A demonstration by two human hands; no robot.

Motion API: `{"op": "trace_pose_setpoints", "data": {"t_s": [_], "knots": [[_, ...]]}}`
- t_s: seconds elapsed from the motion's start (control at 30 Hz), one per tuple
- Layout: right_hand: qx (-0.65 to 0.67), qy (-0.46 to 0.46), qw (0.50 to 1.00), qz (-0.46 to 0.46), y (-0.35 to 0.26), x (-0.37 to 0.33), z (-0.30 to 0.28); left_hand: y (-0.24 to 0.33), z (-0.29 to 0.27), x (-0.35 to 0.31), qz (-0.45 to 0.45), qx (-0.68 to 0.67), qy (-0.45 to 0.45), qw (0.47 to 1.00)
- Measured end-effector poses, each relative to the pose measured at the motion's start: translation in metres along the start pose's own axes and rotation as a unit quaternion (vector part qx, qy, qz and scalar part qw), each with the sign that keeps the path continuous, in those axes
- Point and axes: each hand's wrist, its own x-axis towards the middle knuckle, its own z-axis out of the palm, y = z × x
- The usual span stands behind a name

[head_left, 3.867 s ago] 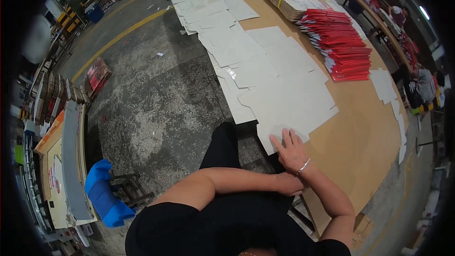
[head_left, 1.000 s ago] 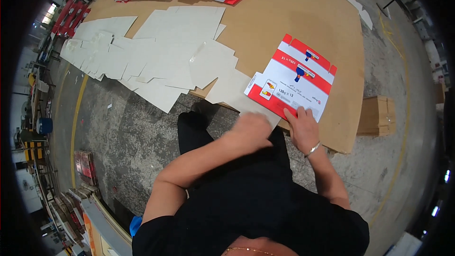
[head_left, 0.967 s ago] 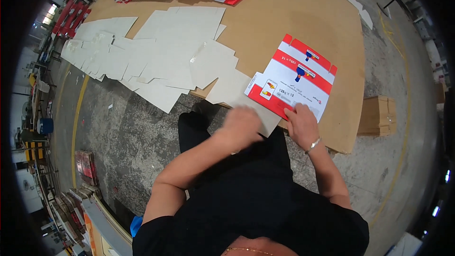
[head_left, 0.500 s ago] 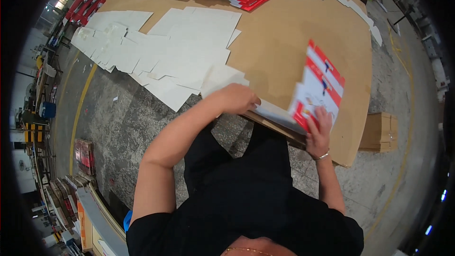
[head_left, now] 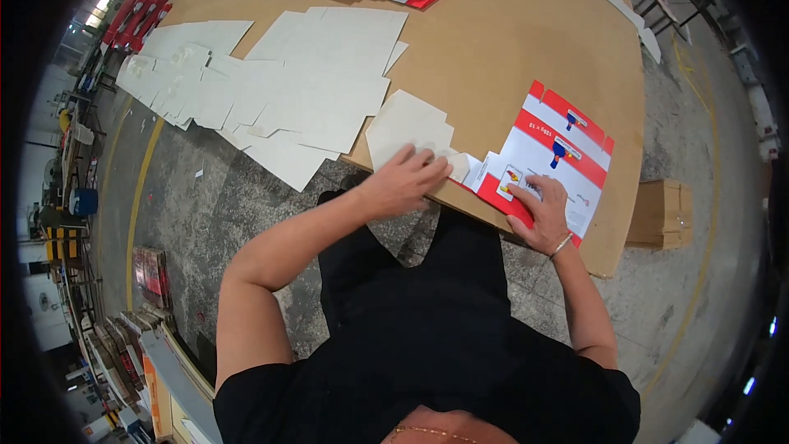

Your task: Folding and assembling paper boxes on a industrial work table.

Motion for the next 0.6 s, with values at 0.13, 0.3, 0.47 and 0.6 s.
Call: {"op": "trace_pose_setpoints", "data": {"t_s": [0.13, 0.3, 0.47, 0.6], "knots": [[0.012, 0.049, 0.996, -0.075, 0.005, 0.003, 0.003, -0.056, -0.004, -0.031, 0.027, -0.166, -0.02, 0.986], [0.026, 0.035, 0.996, -0.074, 0.005, 0.0, -0.001, -0.043, -0.011, -0.009, -0.161, -0.084, 0.227, 0.957], [0.039, 0.029, 0.995, -0.086, 0.005, 0.001, 0.0, -0.014, 0.023, 0.035, -0.398, -0.614, 0.446, 0.515], [0.078, 0.041, 0.991, -0.096, 0.0, 0.004, 0.003, -0.017, 0.08, 0.027, -0.434, -0.58, 0.377, 0.578]]}}
